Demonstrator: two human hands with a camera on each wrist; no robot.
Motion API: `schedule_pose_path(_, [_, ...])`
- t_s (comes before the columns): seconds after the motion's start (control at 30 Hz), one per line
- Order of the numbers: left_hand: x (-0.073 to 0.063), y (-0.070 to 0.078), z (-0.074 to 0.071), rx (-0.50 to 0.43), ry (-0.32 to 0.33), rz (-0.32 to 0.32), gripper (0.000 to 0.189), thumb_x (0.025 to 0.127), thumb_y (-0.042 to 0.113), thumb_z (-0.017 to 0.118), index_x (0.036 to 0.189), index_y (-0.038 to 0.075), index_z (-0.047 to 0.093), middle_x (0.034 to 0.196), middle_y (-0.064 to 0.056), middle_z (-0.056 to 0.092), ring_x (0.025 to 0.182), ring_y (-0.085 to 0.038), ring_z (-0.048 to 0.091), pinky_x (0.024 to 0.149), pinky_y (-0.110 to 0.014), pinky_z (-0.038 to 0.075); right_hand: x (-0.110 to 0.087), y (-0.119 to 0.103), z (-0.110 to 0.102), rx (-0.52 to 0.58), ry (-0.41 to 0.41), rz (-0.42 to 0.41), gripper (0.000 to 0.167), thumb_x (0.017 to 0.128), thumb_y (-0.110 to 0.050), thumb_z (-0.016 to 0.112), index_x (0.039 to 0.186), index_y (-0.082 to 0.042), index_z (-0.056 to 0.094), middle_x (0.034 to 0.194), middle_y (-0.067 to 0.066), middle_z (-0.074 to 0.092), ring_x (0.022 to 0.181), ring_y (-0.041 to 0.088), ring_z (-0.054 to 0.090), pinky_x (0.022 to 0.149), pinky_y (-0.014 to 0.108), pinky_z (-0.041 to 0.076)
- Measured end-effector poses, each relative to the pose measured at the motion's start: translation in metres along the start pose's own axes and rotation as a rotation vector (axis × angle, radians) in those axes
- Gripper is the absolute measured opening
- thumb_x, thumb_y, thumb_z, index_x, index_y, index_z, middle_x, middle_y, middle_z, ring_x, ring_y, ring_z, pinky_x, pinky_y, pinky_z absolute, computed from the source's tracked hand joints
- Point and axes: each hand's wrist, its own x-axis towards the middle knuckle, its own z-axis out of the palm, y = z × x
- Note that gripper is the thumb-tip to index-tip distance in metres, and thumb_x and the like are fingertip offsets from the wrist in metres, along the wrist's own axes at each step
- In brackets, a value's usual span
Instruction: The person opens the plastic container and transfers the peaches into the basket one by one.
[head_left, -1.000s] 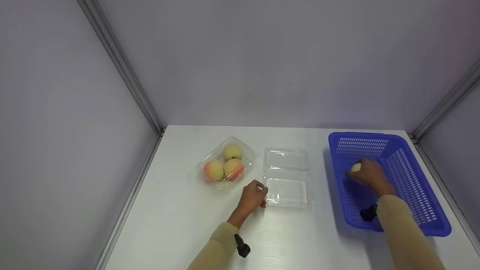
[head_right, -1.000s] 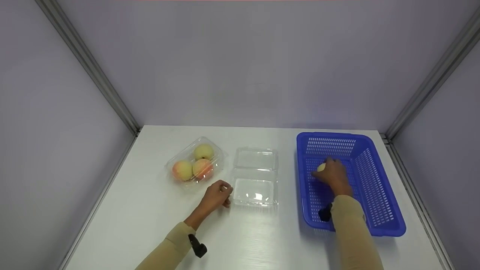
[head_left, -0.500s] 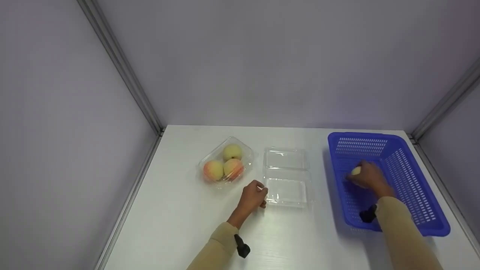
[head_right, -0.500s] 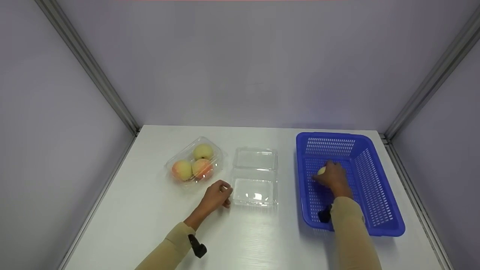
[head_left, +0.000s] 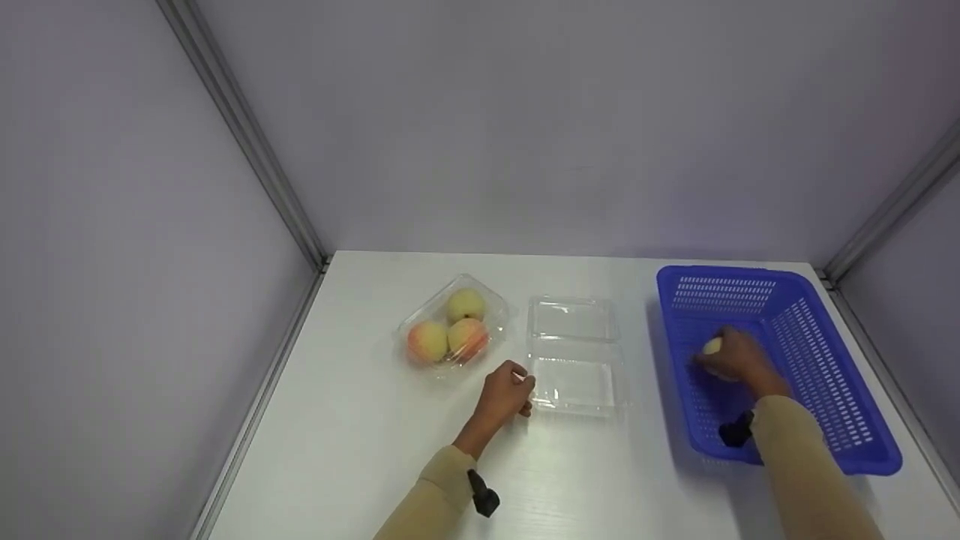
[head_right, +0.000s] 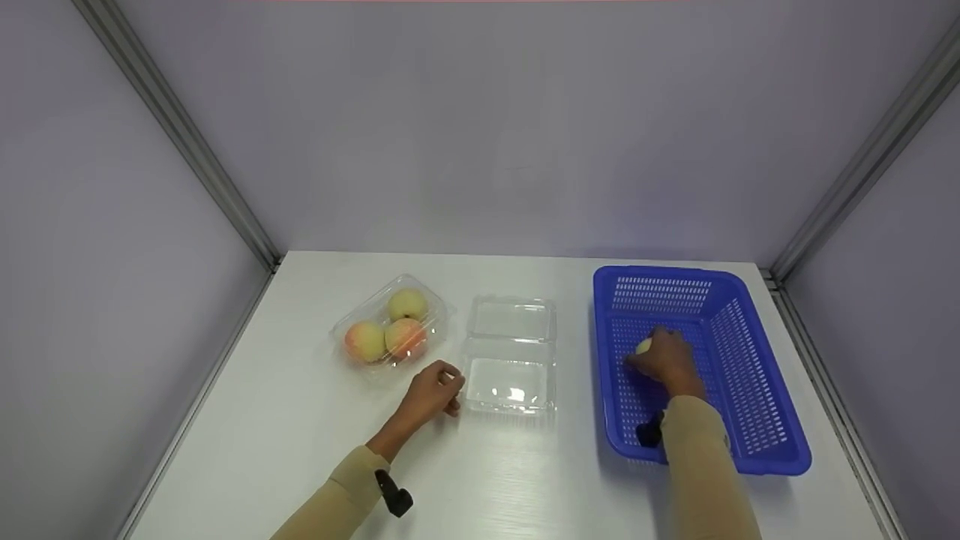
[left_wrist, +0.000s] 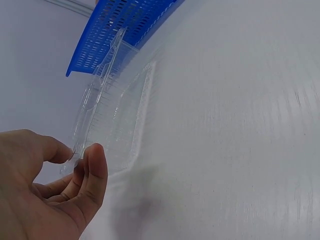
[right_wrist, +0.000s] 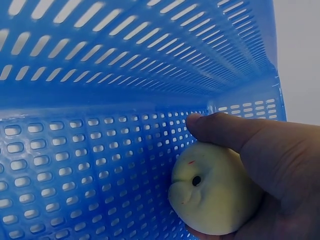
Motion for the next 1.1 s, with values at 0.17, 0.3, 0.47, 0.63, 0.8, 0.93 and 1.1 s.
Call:
schedule_pose_path(0.17, [0.0, -0.003, 0.0, -0.001, -0.001, 0.012, 0.019, 0.102, 0.016, 0.065, 0.113, 0.0, 0.062, 0.079, -0.004, 0.064, 0.054, -0.01, 0.065, 0.059, -0.038, 0.064, -0.001, 0.0, 0.001, -0.019, 0.013, -0.022, 0.084, 0.093, -0.035, 0.077, 0.142, 0.023, 0.04, 0.127, 0.043, 0.055, 0.11, 0.052, 0.06, 0.095, 0.065, 0.056])
schedule_pose_path(0.3, [0.0, -0.005, -0.001, -0.016, -0.01, 0.007, 0.02, 0.103, 0.017, 0.064, 0.114, 0.0, 0.062, 0.08, -0.004, 0.064, 0.056, -0.01, 0.064, 0.059, -0.036, 0.064, 0.0, 0.002, 0.002, -0.034, 0.026, -0.056, 0.084, 0.092, -0.035, 0.077, 0.14, 0.024, 0.043, 0.126, 0.043, 0.057, 0.108, 0.052, 0.062, 0.093, 0.064, 0.057])
schedule_pose_path(0.47, [-0.001, -0.005, 0.0, -0.021, -0.01, 0.003, 0.02, 0.103, 0.018, 0.065, 0.114, 0.001, 0.062, 0.08, -0.004, 0.064, 0.056, -0.01, 0.065, 0.056, -0.033, 0.062, -0.002, 0.001, 0.0, -0.007, -0.009, -0.041, 0.085, 0.095, -0.036, 0.076, 0.144, 0.023, 0.04, 0.131, 0.043, 0.056, 0.114, 0.053, 0.061, 0.098, 0.067, 0.055])
schedule_pose_path(0.63, [-0.001, -0.003, 0.001, -0.032, -0.014, 0.011, 0.02, 0.103, 0.018, 0.064, 0.114, 0.001, 0.062, 0.08, -0.003, 0.064, 0.056, -0.01, 0.064, 0.058, -0.035, 0.063, -0.005, -0.002, -0.004, -0.007, -0.023, -0.034, 0.083, 0.096, -0.034, 0.074, 0.145, 0.023, 0.039, 0.132, 0.044, 0.056, 0.115, 0.054, 0.061, 0.101, 0.069, 0.053])
schedule_pose_path(0.8, [-0.001, -0.002, 0.0, -0.024, -0.015, 0.004, 0.021, 0.102, 0.017, 0.064, 0.114, 0.0, 0.062, 0.08, -0.004, 0.064, 0.057, -0.011, 0.065, 0.058, -0.037, 0.064, -0.008, -0.005, -0.008, -0.04, -0.015, -0.056, 0.083, 0.098, -0.034, 0.073, 0.145, 0.024, 0.038, 0.132, 0.045, 0.055, 0.115, 0.055, 0.06, 0.101, 0.068, 0.052])
schedule_pose_path(0.93, [-0.001, -0.001, -0.001, -0.008, -0.02, -0.002, 0.022, 0.103, 0.018, 0.064, 0.116, 0.0, 0.062, 0.081, -0.005, 0.065, 0.058, -0.011, 0.065, 0.058, -0.035, 0.063, -0.012, -0.007, -0.011, -0.034, -0.032, -0.045, 0.084, 0.098, -0.036, 0.071, 0.147, 0.023, 0.036, 0.138, 0.046, 0.051, 0.123, 0.058, 0.056, 0.106, 0.071, 0.048])
schedule_pose_path(1.1, [-0.003, -0.001, -0.001, -0.017, -0.027, -0.006, 0.022, 0.103, 0.018, 0.063, 0.116, 0.0, 0.061, 0.082, -0.006, 0.065, 0.056, -0.011, 0.065, 0.057, -0.034, 0.062, -0.015, -0.01, -0.015, -0.044, -0.021, -0.046, 0.083, 0.099, -0.037, 0.07, 0.147, 0.022, 0.038, 0.139, 0.045, 0.051, 0.125, 0.06, 0.053, 0.109, 0.074, 0.044])
